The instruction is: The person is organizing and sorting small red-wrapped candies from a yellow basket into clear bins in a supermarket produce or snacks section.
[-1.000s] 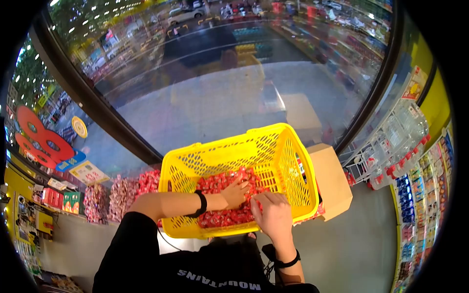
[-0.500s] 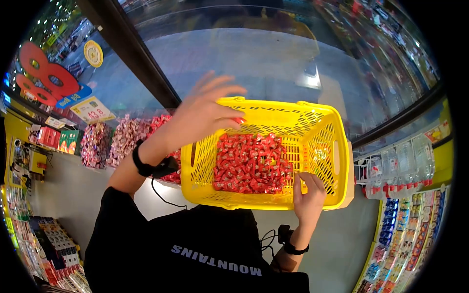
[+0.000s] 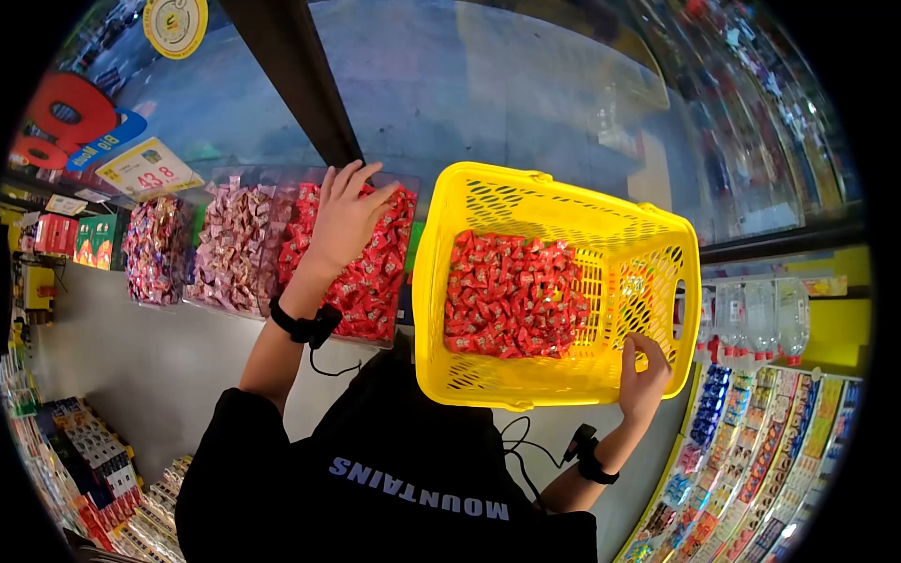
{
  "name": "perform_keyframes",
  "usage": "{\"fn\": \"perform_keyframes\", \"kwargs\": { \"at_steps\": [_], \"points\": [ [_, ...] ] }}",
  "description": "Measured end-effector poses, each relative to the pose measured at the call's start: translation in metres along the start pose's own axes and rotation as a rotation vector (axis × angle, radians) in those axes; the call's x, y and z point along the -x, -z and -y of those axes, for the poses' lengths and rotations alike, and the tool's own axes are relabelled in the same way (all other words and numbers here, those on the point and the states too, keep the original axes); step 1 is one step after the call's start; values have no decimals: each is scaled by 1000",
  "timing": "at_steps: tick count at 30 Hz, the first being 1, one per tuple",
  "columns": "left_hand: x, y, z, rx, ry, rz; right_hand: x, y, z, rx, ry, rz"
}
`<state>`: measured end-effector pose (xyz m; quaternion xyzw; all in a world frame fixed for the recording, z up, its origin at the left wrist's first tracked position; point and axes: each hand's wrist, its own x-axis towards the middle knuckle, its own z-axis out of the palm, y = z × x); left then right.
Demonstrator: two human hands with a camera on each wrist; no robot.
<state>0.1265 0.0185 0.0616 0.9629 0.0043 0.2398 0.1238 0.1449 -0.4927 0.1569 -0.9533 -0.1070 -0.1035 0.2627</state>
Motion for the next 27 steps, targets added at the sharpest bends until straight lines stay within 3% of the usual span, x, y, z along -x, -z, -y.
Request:
{"fn": "perform_keyframes", "kwargs": {
  "at_steps": [3, 6, 10, 14, 17, 18, 23, 27],
  "points": [
    [10, -9, 9, 47, 78, 49, 0, -2, -2, 54, 10, 32],
    [25, -10, -4, 172, 24, 102, -2, -1, 1, 66, 16, 55],
    [23, -12, -40, 16, -136, 163, -5, 1, -2, 79, 6, 88],
    [19, 13, -48, 40, -98, 230, -2, 3, -4, 82, -4, 41],
    [28, 36, -73, 95, -98, 149, -2, 2, -3, 78, 6, 26],
    [36, 32, -81, 114, -118, 112, -3, 2, 0, 74, 0, 28],
    [58, 33, -98, 222, -66, 277, 1, 4, 0, 75, 84, 24],
    [69, 25, -106, 176, -72, 265, 5, 10, -11, 128, 117, 17]
  ]
}}
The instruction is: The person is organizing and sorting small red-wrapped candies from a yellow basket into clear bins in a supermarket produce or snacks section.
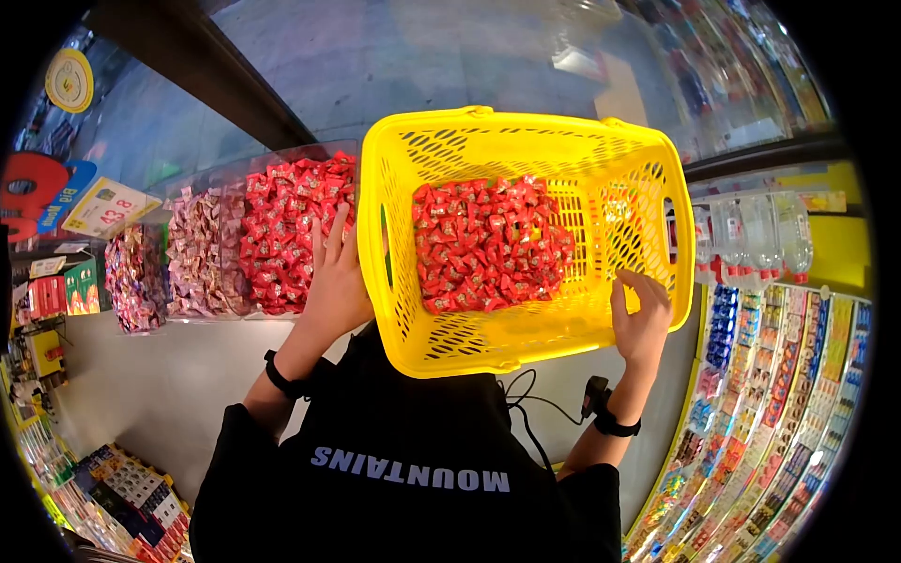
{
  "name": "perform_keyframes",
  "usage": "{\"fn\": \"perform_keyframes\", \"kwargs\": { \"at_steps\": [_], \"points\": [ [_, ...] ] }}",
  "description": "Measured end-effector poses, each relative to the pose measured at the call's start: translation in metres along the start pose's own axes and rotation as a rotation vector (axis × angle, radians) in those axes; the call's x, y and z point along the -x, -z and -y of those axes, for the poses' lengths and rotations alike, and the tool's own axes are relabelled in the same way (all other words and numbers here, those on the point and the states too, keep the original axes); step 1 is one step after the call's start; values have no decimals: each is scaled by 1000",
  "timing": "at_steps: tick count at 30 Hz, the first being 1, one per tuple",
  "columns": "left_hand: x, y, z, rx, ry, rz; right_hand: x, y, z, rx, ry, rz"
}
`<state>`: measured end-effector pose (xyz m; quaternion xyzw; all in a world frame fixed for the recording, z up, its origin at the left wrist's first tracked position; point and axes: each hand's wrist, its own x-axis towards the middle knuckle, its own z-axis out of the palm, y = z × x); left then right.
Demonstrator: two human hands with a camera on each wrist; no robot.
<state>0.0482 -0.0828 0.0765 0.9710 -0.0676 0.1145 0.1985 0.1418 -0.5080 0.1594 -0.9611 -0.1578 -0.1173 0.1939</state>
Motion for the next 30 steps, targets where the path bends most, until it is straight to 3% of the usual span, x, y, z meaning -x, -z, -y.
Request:
{"fn": "perform_keyframes", "kwargs": {
  "at_steps": [3, 6, 10, 13, 16, 23, 25, 28, 30],
  "points": [
    [7, -16, -4, 30, -21, 4, 0, -2, -17, 69, 8, -41],
    [3, -30, -12, 53, 2, 27, -6, -4, -31, -130, -25, -15],
    [1, -51, -3, 102, 22, 52, -5, -6, -33, -128, -33, -43],
    [13, -70, 4, 569, -18, 105, -5, -6, -32, -143, -11, -47],
    [38, -122, 14, 838, 120, 111, -4, -7, -31, -134, 1, -73],
    [56, -210, 40, 1004, 438, 140, -6, -6, -30, -134, -16, -51],
    [56, -209, 37, 954, 459, 69, -6, -7, -31, -143, 0, -39],
    [53, -185, 19, 577, 402, 163, -6, -7, -34, -145, 21, -22],
    [53, -162, 3, -20, 292, 341, -7, -8, -35, -141, 27, -19]
  ]
}}
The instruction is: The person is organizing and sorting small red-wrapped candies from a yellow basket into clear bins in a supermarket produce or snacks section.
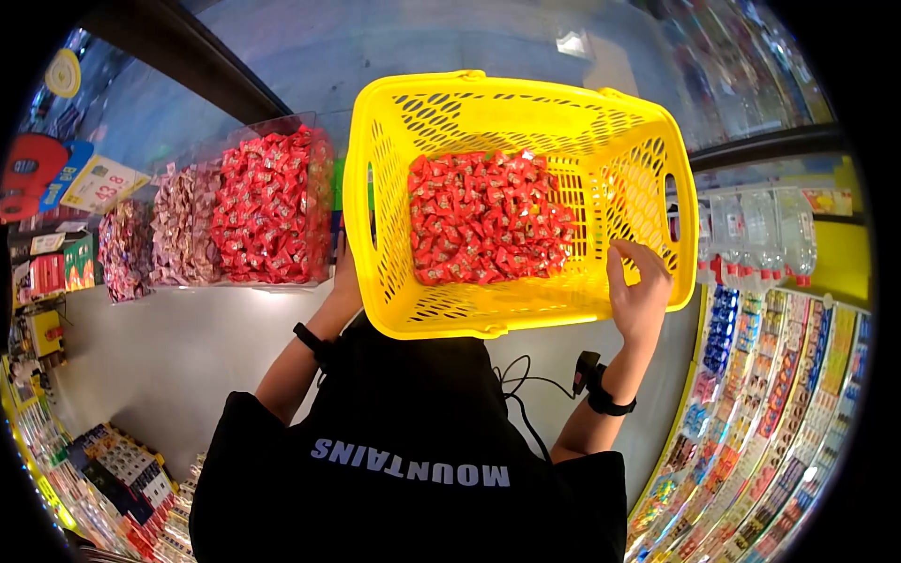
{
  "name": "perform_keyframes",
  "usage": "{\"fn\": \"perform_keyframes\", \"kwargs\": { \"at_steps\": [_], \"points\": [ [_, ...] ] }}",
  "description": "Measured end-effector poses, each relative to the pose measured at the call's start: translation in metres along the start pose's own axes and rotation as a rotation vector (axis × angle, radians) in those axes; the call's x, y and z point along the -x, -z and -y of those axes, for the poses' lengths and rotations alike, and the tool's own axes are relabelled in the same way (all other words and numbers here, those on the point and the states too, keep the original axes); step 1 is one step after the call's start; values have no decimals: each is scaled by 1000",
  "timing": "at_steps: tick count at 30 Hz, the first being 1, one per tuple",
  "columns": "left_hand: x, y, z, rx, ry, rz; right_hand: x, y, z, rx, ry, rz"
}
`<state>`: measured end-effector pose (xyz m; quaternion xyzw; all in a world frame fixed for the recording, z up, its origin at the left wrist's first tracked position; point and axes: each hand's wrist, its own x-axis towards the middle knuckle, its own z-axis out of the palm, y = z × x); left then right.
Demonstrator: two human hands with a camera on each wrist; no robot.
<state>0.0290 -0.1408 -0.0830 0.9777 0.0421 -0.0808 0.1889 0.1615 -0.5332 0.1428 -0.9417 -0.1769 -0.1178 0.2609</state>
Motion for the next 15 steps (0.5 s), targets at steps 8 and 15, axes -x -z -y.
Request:
{"fn": "perform_keyframes", "kwargs": {
  "at_steps": [8, 15],
  "points": [
    [-16, -6, 9, -431, 23, -301, -2, -2, -2, 0, 9, 15],
    [-39, 18, 1, -543, 18, -390, 0, -3, -3, 39, -6, 26]
  ]
}}
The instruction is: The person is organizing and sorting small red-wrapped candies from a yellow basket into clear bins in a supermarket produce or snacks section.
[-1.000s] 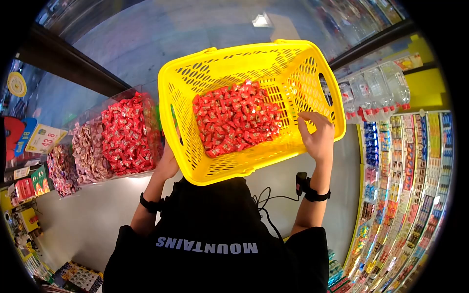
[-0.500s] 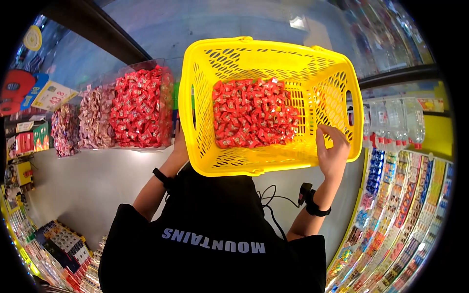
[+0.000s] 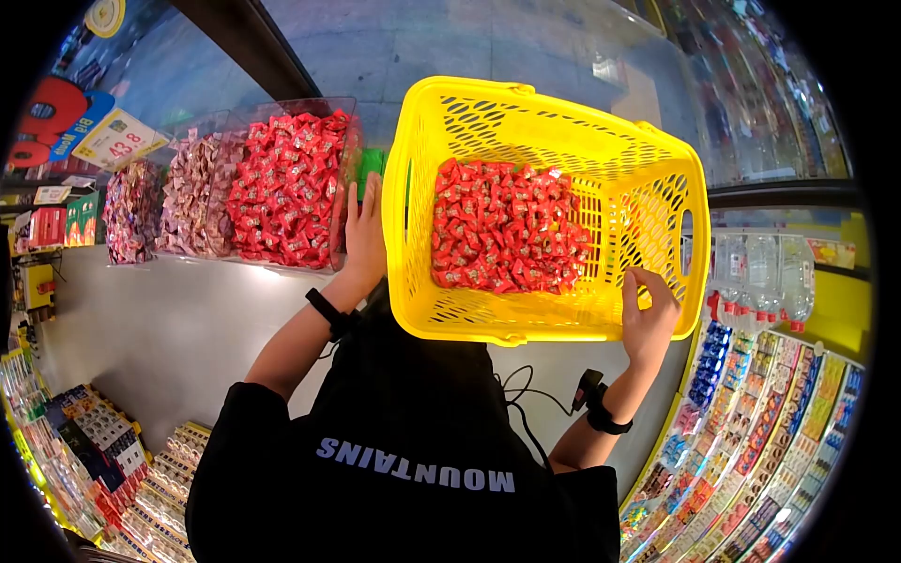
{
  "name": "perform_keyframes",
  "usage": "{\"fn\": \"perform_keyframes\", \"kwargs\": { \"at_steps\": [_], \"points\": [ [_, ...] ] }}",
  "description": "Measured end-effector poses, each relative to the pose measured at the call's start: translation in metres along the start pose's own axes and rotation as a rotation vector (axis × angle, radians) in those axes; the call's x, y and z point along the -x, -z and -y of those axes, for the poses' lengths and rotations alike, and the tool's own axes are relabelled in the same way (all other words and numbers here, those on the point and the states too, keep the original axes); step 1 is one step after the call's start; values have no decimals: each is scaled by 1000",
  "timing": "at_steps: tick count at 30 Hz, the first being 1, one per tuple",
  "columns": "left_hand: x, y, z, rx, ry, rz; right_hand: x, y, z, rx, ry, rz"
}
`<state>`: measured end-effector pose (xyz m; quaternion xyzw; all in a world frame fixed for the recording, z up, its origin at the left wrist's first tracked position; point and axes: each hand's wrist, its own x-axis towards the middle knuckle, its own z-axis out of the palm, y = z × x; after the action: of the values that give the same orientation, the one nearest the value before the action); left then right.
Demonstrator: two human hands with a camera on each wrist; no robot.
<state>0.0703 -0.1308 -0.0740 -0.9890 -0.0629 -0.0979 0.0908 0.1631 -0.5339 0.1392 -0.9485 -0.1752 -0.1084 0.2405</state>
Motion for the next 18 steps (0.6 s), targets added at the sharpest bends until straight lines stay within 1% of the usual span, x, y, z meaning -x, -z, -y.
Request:
{"fn": "perform_keyframes", "kwargs": {
  "at_steps": [7, 8, 10, 13, 14, 17, 18],
  "points": [
    [-12, 11, 8, -78, -44, 129, 1, -1, 1, -3, -6, -12],
    [-11, 13, 7, -39, -53, 81, 1, -1, 3, -4, -10, -19],
    [-6, 36, 5, 40, -68, -14, 2, 0, 4, 9, -16, -24],
    [6, 72, 10, 132, -66, -247, 1, -1, 3, 6, -39, -27],
    [10, 106, 15, 197, -40, -178, 2, 0, 2, 3, -50, -24],
    [20, 130, 36, 223, 35, -246, 0, 1, 2, 67, -72, 10],
    [19, 144, 48, 320, 131, -247, -1, 0, 4, 73, -46, 14]
  ]
}}
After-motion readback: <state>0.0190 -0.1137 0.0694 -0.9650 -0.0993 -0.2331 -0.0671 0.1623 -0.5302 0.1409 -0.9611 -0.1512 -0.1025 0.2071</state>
